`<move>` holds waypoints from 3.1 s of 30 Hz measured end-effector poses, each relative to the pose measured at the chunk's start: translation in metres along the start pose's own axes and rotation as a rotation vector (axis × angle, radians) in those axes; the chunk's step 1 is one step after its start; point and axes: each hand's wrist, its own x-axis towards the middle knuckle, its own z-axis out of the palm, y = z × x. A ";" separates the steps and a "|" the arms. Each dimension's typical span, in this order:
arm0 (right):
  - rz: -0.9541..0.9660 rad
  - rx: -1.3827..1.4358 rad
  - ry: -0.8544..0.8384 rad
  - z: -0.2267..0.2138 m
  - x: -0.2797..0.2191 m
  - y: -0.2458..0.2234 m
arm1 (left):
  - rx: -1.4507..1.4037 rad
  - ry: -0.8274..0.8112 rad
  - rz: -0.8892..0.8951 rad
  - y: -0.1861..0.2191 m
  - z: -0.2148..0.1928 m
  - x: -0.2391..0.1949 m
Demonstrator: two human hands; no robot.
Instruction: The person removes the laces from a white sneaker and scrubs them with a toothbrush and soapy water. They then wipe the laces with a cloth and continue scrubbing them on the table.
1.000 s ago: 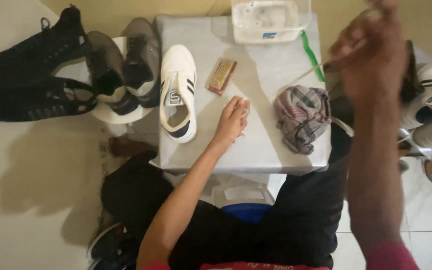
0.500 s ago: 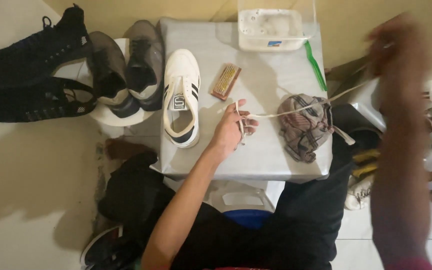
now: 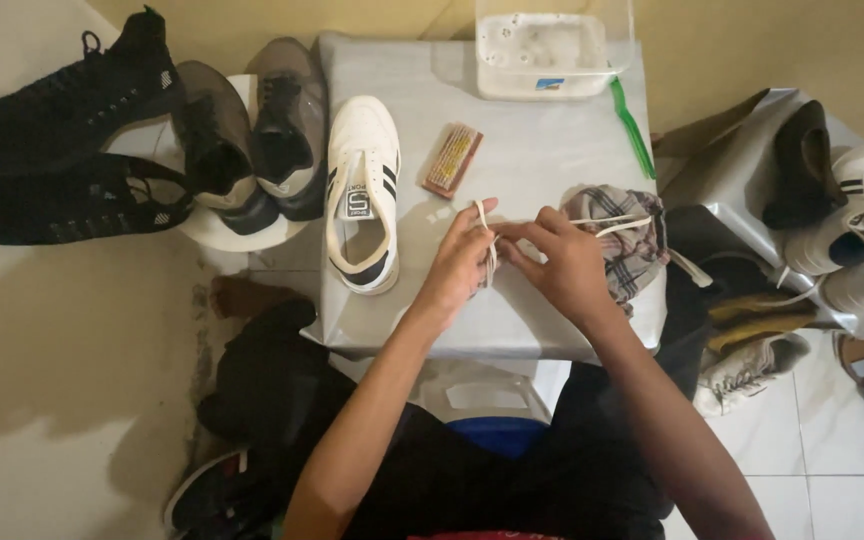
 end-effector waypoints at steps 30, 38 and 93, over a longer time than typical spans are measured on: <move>0.032 0.498 0.215 -0.079 0.025 -0.025 | 0.512 -0.015 0.495 0.086 0.075 0.006; 0.129 0.797 0.515 -0.074 0.039 -0.029 | 0.816 -0.108 0.613 0.121 0.095 0.004; 0.673 1.065 0.188 -0.144 0.080 0.000 | 0.110 0.313 0.625 0.180 -0.012 -0.029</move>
